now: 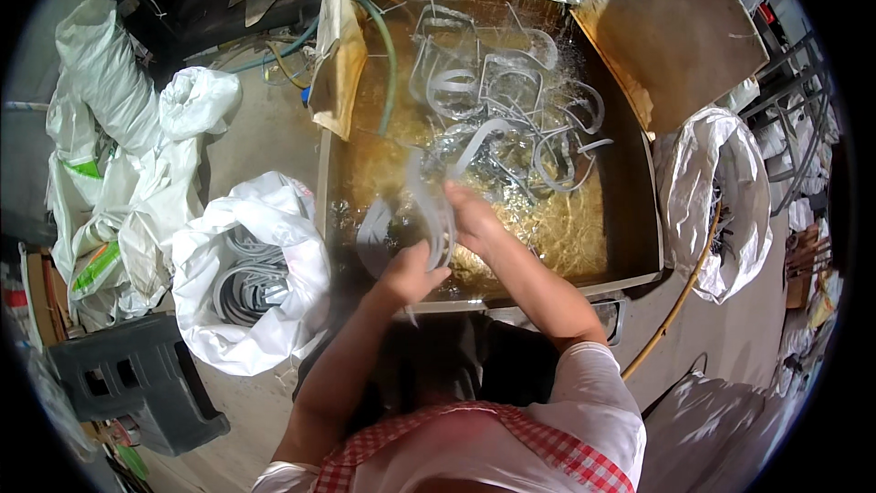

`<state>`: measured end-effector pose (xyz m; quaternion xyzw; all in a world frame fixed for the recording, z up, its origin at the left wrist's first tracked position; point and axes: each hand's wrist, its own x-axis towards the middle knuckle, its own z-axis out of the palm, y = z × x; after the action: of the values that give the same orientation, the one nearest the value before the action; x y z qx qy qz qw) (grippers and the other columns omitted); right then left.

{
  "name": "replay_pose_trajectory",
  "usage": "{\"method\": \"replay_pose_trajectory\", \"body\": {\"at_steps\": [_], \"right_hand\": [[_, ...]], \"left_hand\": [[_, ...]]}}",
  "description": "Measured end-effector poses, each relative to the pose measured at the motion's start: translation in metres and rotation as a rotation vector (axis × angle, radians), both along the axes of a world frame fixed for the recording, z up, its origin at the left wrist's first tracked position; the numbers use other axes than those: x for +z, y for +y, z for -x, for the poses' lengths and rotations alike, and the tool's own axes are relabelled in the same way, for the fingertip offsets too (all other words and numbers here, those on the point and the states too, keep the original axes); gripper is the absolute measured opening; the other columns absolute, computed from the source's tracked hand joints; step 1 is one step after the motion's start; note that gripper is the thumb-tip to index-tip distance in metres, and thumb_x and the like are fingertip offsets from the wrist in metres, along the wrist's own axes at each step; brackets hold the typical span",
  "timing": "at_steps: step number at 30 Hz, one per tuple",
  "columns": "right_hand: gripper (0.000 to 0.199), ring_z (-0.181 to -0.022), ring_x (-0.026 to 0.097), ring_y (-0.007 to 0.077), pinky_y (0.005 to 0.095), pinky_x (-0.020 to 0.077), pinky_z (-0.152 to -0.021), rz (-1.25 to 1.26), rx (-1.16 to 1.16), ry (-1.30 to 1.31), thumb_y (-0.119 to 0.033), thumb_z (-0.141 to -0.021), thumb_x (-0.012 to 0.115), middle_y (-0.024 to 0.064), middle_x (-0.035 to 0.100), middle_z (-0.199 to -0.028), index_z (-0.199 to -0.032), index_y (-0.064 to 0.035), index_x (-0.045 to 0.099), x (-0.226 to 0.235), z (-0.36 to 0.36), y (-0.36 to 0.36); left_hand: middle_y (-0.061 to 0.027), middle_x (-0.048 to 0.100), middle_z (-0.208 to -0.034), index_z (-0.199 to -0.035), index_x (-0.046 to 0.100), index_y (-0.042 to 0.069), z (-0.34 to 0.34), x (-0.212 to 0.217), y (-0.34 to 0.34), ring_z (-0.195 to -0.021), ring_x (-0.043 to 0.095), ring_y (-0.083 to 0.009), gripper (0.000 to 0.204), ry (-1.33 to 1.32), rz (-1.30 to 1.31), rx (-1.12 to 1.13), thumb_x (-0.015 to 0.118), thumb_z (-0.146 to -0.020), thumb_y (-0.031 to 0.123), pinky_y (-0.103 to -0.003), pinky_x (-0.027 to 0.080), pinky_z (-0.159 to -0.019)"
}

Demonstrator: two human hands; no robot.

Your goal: The person cleans plastic parts by dipping them in a water tank, rubbing them by hand, and then placing the cleaned parts into a white bag.

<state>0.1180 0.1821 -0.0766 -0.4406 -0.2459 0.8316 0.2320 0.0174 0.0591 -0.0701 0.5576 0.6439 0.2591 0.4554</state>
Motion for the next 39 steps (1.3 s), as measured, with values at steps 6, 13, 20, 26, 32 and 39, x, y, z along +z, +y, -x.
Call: {"method": "replay_pose_trajectory", "body": {"at_steps": [6,13,20,26,32,39], "right_hand": [[0.033,-0.06,0.051,0.0134,0.0272,0.0422,-0.054,-0.589,-0.229,-0.775,-0.036,-0.089,0.05,0.0042,0.054,-0.066,-0.082,-0.0039,0.054,-0.133,-0.041,0.037],[0.034,-0.076,0.053,0.0177,0.0329,0.0463,-0.068,0.072,-0.518,0.352,-0.038,-0.089,0.047,0.0063,0.054,-0.084,-0.101,-0.0057,0.05,-0.112,-0.023,0.123],[0.011,-0.067,0.046,0.011,0.0248,0.0418,-0.064,-0.518,0.003,0.123,-0.015,-0.089,0.051,0.0007,0.052,-0.079,-0.096,-0.0067,0.052,-0.036,-0.015,0.092],[0.011,-0.074,0.053,0.0158,0.0255,0.043,-0.071,-1.377,0.256,-0.475,-0.012,-0.084,0.057,0.0032,0.057,-0.083,-0.092,-0.004,0.058,0.001,-0.043,0.071],[0.01,-0.082,0.055,0.0271,0.0366,0.0433,-0.075,-1.646,0.784,-0.377,-0.004,-0.071,0.057,0.0069,0.061,-0.085,-0.078,-0.0109,0.06,0.039,-0.057,0.022],[0.023,-0.087,0.055,0.0252,0.0353,0.0423,-0.079,-1.756,0.951,-0.33,-0.008,-0.065,0.062,0.0035,0.061,-0.087,-0.087,-0.0132,0.062,0.005,-0.066,-0.01]], "left_hand": [[-0.0143,0.064,-0.084,-0.094,0.058,-0.007,0.029,0.001,0.006,-0.076,0.06,-0.0154,0.028,-0.506,0.161,0.46,0.06,-0.076,0.014,-0.029,0.046,-0.069],[-0.0117,0.064,-0.078,-0.087,0.059,-0.006,0.028,0.035,0.005,-0.071,0.062,-0.0179,0.02,-0.342,0.144,0.281,0.055,-0.079,0.012,-0.028,0.048,-0.064],[-0.012,0.061,-0.072,-0.089,0.055,-0.005,0.034,0.037,0.002,-0.062,0.059,-0.0173,0.015,-1.041,-0.13,0.708,0.054,-0.08,0.007,-0.031,0.05,-0.06],[-0.0086,0.06,-0.076,-0.097,0.05,-0.002,0.019,0.029,0.015,-0.059,0.057,-0.0147,0.02,-0.391,-0.088,0.446,0.057,-0.081,0.008,-0.024,0.046,-0.05],[-0.0125,0.059,-0.086,-0.104,0.05,-0.002,0.013,0.027,0.023,-0.07,0.059,-0.0161,0.025,-0.971,-0.172,0.793,0.054,-0.083,0.01,-0.029,0.049,-0.057],[-0.0107,0.056,-0.099,-0.11,0.049,0.003,0.018,0.026,0.007,-0.09,0.056,-0.0277,0.041,-1.577,0.043,0.581,0.064,-0.078,0.024,-0.041,0.045,-0.084]]}}
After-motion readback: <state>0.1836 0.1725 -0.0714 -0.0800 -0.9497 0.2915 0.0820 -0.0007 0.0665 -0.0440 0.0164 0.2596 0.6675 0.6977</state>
